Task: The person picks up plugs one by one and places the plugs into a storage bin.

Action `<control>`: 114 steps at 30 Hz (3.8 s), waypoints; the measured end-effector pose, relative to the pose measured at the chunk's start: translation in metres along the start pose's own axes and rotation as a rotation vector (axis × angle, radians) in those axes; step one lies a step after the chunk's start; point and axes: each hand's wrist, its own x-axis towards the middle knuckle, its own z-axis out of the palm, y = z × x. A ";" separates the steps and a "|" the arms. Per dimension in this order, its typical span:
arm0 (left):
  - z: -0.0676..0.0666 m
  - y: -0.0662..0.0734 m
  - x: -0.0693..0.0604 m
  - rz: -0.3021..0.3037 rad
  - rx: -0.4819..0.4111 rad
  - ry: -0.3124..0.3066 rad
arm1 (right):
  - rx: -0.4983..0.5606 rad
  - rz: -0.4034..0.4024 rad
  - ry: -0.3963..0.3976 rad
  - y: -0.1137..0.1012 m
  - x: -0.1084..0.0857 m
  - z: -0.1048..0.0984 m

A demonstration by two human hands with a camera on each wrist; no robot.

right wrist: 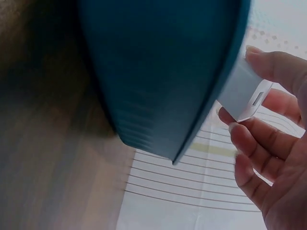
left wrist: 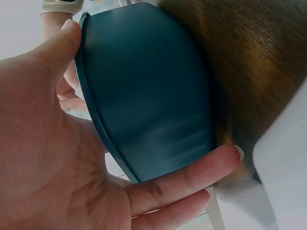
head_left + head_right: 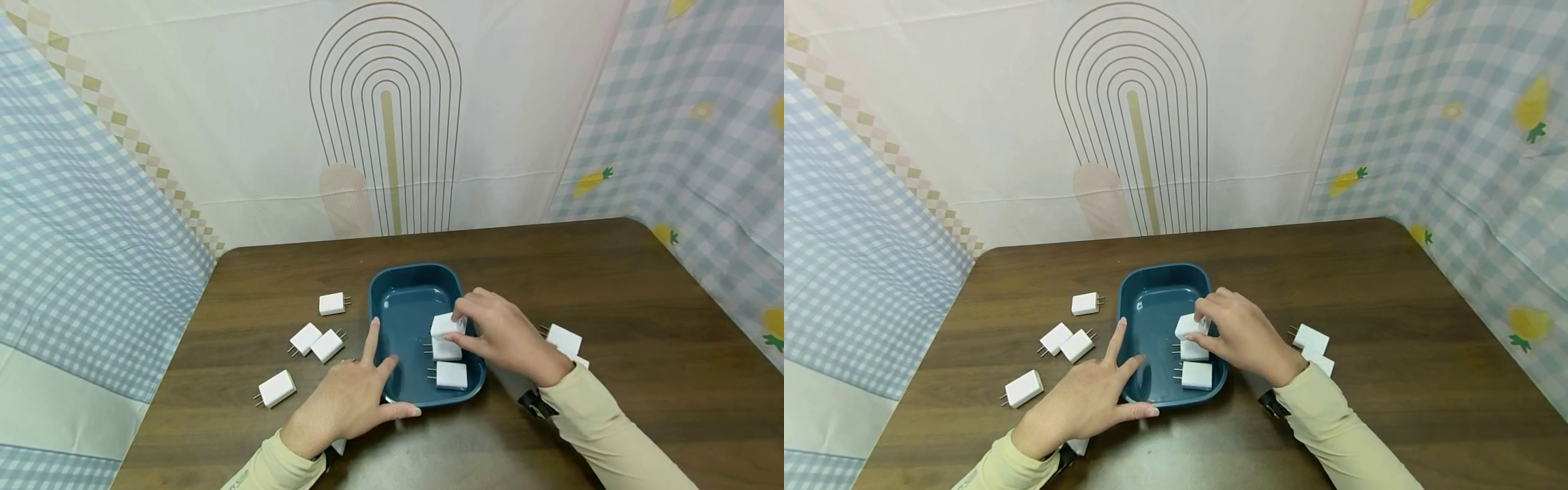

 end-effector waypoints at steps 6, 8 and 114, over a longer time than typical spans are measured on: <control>0.000 0.000 0.000 0.004 0.003 0.006 | -0.018 -0.003 -0.033 0.000 0.001 0.008; -0.001 0.000 0.000 0.005 0.005 0.007 | -0.033 0.001 -0.047 0.000 0.001 0.010; -0.001 0.001 -0.001 0.003 -0.008 0.003 | -0.187 0.184 -0.126 -0.003 0.004 -0.009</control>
